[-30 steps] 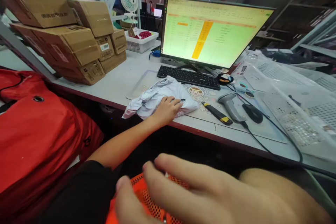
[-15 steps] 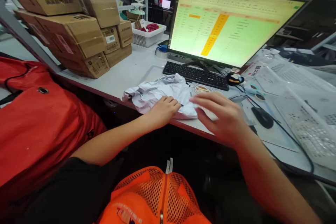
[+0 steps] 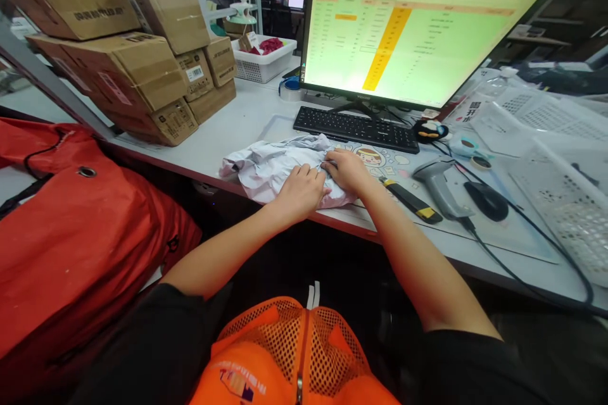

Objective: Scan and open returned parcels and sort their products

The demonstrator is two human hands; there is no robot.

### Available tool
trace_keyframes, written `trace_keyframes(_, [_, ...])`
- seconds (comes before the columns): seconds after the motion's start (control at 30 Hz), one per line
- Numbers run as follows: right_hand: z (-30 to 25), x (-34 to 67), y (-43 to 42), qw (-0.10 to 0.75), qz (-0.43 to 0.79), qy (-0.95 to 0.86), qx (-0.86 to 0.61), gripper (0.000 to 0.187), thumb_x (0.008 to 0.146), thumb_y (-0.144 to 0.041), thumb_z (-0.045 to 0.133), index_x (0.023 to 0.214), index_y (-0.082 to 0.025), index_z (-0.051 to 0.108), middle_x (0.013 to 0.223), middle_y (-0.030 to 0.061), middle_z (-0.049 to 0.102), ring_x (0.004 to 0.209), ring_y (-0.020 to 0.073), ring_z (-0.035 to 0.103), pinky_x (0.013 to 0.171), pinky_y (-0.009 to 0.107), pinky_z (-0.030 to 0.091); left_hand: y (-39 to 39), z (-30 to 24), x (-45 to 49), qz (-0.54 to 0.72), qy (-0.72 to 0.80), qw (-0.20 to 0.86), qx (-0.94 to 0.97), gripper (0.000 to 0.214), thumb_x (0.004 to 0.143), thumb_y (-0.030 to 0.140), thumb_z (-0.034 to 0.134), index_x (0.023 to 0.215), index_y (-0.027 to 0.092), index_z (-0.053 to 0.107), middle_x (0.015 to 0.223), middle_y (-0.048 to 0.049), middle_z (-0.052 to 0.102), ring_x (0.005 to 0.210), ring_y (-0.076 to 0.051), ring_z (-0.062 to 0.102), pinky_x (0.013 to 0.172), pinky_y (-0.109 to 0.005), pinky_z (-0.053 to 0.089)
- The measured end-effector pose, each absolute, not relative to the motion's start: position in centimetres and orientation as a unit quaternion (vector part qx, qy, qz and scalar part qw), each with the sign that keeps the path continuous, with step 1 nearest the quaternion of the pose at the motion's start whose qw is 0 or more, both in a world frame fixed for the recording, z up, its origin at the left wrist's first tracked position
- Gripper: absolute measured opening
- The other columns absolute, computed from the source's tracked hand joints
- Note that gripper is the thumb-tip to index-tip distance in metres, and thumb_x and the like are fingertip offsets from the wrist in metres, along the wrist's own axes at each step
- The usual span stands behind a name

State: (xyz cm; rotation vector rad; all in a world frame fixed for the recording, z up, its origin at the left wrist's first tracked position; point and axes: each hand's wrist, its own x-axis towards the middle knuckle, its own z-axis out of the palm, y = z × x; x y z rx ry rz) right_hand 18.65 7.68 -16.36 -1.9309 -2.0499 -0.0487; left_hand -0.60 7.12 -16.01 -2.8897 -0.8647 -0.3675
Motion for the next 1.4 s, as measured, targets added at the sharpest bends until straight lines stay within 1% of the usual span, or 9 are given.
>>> trace_keyframes(0.3, [-16.8, 17.2, 6.8, 0.179, 0.04, -0.707, -0.683, 0.017, 0.1, -0.029, 0.058, 0.101, -0.018, 0.071, 0.102, 0.01, 0.073, 0.092, 0.0234, 0.063, 0.083, 0.032, 0.044, 6.1, -17.3, -4.4, -0.191, -0.171, 0.108, -0.96, 0.014, 0.104, 0.02, 0.054, 0.096, 0.015, 0.063, 0.098, -0.0101, 0.07, 0.101, -0.029, 0.06, 0.088, -0.042, 0.044])
trace_keyframes(0.43, [-16.6, 16.4, 6.3, 0.172, 0.036, -0.7, -0.692, 0.016, 0.1, -0.028, 0.058, 0.103, -0.018, 0.071, 0.106, 0.0114, 0.072, 0.097, 0.0249, 0.063, 0.085, 0.034, 0.044, 4.8, -17.9, -5.8, -0.217, -0.161, 0.109, -0.957, 0.011, 0.103, 0.019, 0.056, 0.096, 0.015, 0.063, 0.102, -0.0094, 0.07, 0.107, -0.028, 0.059, 0.093, -0.041, 0.044])
trace_keyframes(0.57, [-16.4, 16.2, 5.3, 0.173, 0.03, -0.701, -0.692, 0.019, 0.1, -0.029, 0.057, 0.106, -0.017, 0.071, 0.11, 0.0136, 0.07, 0.099, 0.0271, 0.064, 0.086, 0.036, 0.046, 3.5, -18.0, -6.7, -0.193, -0.18, 0.084, -0.961, 0.016, 0.106, 0.019, 0.05, 0.102, 0.015, 0.064, 0.108, -0.0097, 0.072, 0.115, -0.029, 0.058, 0.094, -0.042, 0.045])
trace_keyframes(0.7, [-16.3, 16.4, 3.5, 0.199, 0.044, -0.726, -0.657, 0.031, 0.095, -0.039, 0.066, 0.117, -0.016, 0.07, 0.113, 0.0146, 0.068, 0.102, 0.0301, 0.065, 0.092, 0.04, 0.049, 3.1, -17.8, -7.6, -0.18, -0.199, 0.035, -0.963, 0.017, 0.107, 0.02, 0.048, 0.11, 0.017, 0.065, 0.112, -0.0104, 0.072, 0.115, -0.029, 0.059, 0.094, -0.043, 0.047])
trace_keyframes(0.9, [-15.8, 16.5, 2.5, 0.216, 0.074, -0.745, -0.626, 0.039, 0.089, -0.041, 0.074, 0.121, -0.018, 0.068, 0.119, 0.0139, 0.065, 0.108, 0.0304, 0.065, 0.097, 0.042, 0.052, 4.8, -15.9, -7.0, -0.175, -0.236, -0.017, -0.956, 0.039, 0.102, 0.025, 0.059, 0.14, 0.018, 0.054, 0.14, -0.0134, 0.06, 0.119, -0.028, 0.062, 0.099, -0.041, 0.052])
trace_keyframes(1.03, [-15.4, 16.8, 3.1, 0.202, 0.102, -0.744, -0.629, 0.041, 0.086, -0.036, 0.078, 0.121, -0.018, 0.068, 0.118, 0.0129, 0.065, 0.108, 0.0291, 0.066, 0.099, 0.041, 0.053, 5.7, -14.2, -5.8, -0.091, -0.257, -0.034, -0.962, 0.021, 0.103, 0.025, 0.058, 0.122, 0.017, 0.063, 0.13, -0.0111, 0.064, 0.114, -0.027, 0.064, 0.087, -0.037, 0.056])
trace_keyframes(1.17, [-15.6, 17.1, 3.3, 0.198, 0.105, -0.748, -0.625, 0.041, 0.085, -0.033, 0.078, 0.122, -0.017, 0.068, 0.119, 0.0126, 0.064, 0.108, 0.028, 0.066, 0.099, 0.041, 0.053, 6.4, -13.0, -5.1, -0.051, -0.258, -0.047, -0.964, 0.017, 0.101, 0.021, 0.057, 0.116, 0.017, 0.065, 0.124, -0.0106, 0.064, 0.106, -0.026, 0.067, 0.077, -0.035, 0.054])
trace_keyframes(1.27, [-15.5, 16.7, 3.2, 0.185, 0.088, -0.751, -0.628, 0.039, 0.087, -0.032, 0.075, 0.123, -0.018, 0.067, 0.121, 0.0128, 0.065, 0.108, 0.0279, 0.067, 0.096, 0.039, 0.053, 7.3, -12.2, -4.7, -0.02, -0.23, -0.044, -0.972, 0.016, 0.099, 0.021, 0.058, 0.111, 0.018, 0.069, 0.12, -0.0102, 0.064, 0.105, -0.027, 0.068, 0.077, -0.036, 0.052])
trace_keyframes(1.4, [-14.5, 15.3, 2.8, 0.102, 0.029, -0.732, -0.673, 0.036, 0.094, -0.029, 0.064, 0.128, -0.017, 0.065, 0.123, 0.0148, 0.068, 0.103, 0.0299, 0.068, 0.088, 0.038, 0.051, 8.0, -11.5, -4.1, 0.033, -0.203, -0.025, -0.978, 0.017, 0.099, 0.024, 0.058, 0.1, 0.017, 0.073, 0.115, -0.0121, 0.065, 0.107, -0.03, 0.066, 0.078, -0.038, 0.051])
